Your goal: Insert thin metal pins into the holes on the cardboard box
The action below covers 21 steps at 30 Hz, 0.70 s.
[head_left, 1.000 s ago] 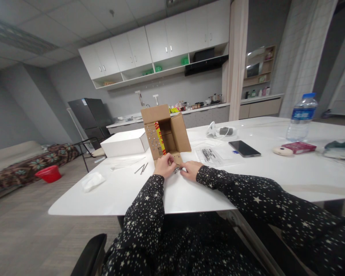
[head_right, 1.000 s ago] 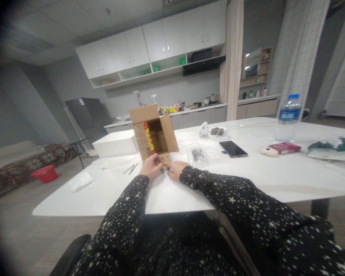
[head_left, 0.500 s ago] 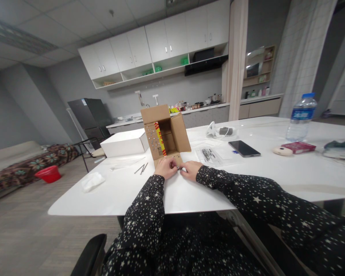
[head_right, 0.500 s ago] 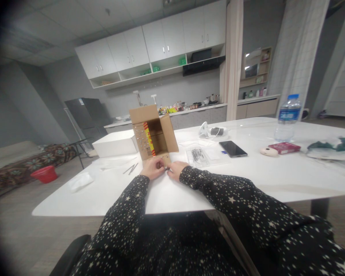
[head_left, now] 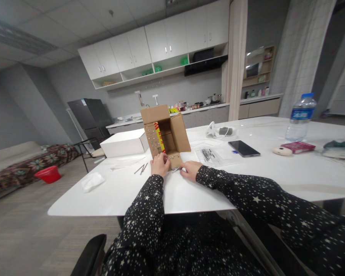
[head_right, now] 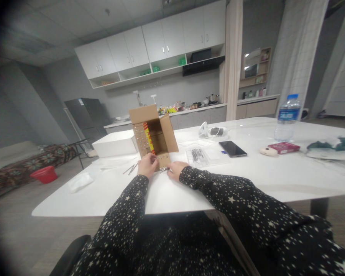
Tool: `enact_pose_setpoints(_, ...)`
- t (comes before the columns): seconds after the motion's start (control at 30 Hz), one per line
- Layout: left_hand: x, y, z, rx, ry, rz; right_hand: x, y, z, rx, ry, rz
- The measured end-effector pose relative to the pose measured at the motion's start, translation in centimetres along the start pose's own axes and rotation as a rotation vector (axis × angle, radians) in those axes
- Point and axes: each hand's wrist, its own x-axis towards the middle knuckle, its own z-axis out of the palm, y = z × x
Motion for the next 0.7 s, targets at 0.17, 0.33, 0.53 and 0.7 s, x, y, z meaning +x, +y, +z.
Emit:
enact_pose_setpoints(0.17,0.01,-0.19,0.24,0.055,-0.009,-0.002,0.19,0.10,0.27,-0.007,0.002,0.014)
enact_pose_setpoints(0.33,-0.04,0.03,0.20,0.060,-0.014,0.006,0.25,0.10,0.38,0.000,0.006,0.012)
enact_pose_setpoints(0.53,-0.05,0.27,0.26,0.082,-0.001,0.033,0.43,0.30,0.71,-0.009,0.025,0.005)
enact_pose_setpoints(0.7,-0.04,0.47,0.25,0.119,-0.003,0.048,0.35,0.37,0.70,-0.007,0.023,0.000)
